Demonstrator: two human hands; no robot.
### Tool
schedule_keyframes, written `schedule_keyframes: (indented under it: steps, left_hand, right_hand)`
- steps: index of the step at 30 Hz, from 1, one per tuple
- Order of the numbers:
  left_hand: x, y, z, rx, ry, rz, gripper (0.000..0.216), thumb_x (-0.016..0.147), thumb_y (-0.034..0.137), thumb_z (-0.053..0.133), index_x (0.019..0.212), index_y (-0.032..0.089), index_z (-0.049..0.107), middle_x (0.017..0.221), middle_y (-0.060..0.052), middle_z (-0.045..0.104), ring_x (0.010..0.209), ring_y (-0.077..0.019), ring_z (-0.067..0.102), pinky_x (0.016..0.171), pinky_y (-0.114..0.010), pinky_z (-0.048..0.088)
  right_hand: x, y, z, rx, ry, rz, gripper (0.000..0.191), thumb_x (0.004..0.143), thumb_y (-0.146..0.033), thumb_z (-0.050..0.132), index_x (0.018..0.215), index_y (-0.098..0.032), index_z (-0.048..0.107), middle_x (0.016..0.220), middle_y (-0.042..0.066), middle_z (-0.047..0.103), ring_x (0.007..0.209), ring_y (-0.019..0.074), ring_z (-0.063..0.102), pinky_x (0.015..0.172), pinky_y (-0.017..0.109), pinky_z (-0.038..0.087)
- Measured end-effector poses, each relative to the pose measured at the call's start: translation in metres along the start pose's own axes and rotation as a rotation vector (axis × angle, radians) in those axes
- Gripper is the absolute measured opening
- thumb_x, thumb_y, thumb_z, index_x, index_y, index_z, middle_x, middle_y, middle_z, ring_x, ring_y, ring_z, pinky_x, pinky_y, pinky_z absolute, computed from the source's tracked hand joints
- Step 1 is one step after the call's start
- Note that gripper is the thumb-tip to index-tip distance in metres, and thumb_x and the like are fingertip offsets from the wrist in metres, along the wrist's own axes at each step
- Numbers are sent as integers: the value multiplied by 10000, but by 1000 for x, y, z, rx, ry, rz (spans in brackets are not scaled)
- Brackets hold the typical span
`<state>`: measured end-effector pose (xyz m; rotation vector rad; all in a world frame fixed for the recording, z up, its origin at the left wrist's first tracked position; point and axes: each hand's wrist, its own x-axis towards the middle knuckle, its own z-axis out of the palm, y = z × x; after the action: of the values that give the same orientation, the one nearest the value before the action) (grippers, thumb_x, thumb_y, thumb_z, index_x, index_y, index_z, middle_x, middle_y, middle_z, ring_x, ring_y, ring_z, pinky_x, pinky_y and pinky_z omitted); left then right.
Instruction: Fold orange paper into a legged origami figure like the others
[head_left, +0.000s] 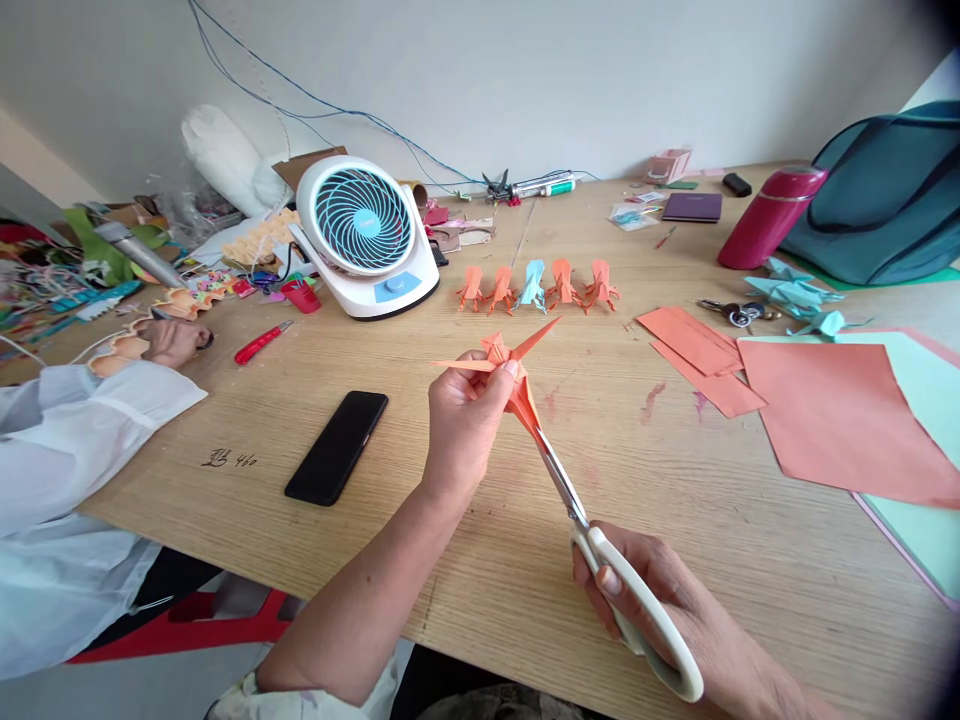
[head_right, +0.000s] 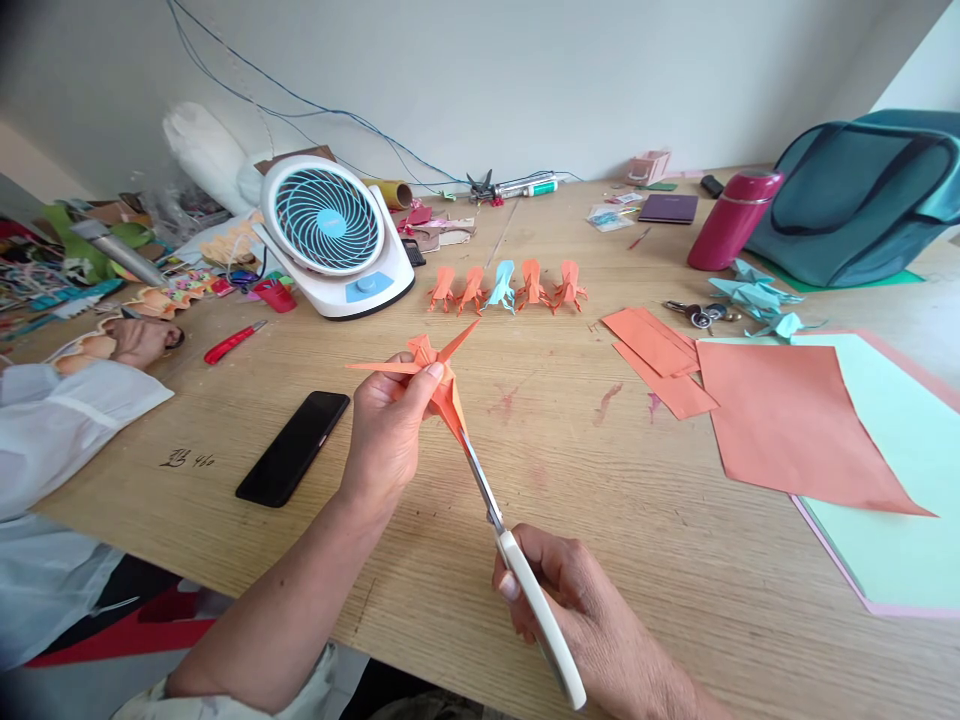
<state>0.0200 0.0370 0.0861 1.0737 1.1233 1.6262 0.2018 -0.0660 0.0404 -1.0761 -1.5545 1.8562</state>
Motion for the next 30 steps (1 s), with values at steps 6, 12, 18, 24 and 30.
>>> schedule_keyframes:
  steps: [6,12,18,24,30]
  left_hand:
    - [0,0,-1,17,9,-3,182,736,271,749,666,162,623,666,26,578,634,-84,531,609,-192,462]
    - [1,-1,-1,14,4,-10,180,736,275,743,674,161,619,648,29,569,613,-81,511,561,-180,443]
    - [-3,-2,1,3,-42,-7,184,747,243,723,643,164,594,643,39,556,607,-74,510,571,-177,442]
    - [-6,-2,2,0,-73,-5,205,750,238,721,625,170,573,650,31,577,608,-83,528,594,-196,462]
    - [-5,-2,2,13,-56,-8,181,740,229,717,632,170,586,644,35,560,612,-83,511,593,-196,455]
  right_hand:
    - [0,7,0,-7,20,-26,624,891,-789,461,690,-198,475,606,-14,466,547,103,371,512,247,314]
    - [1,9,0,-9,21,-49,623,879,-788,488,685,-196,470,618,-19,462,559,102,368,522,245,314]
    - [-1,3,2,8,22,-4,608,874,-790,489,726,-200,479,633,-29,425,581,111,367,537,246,331]
    - [1,0,3,-4,29,3,601,872,-791,487,745,-203,477,618,-36,409,565,109,349,527,249,317]
    - [1,6,2,-21,44,-50,611,894,-777,469,675,-206,443,611,-24,427,556,106,359,515,245,322]
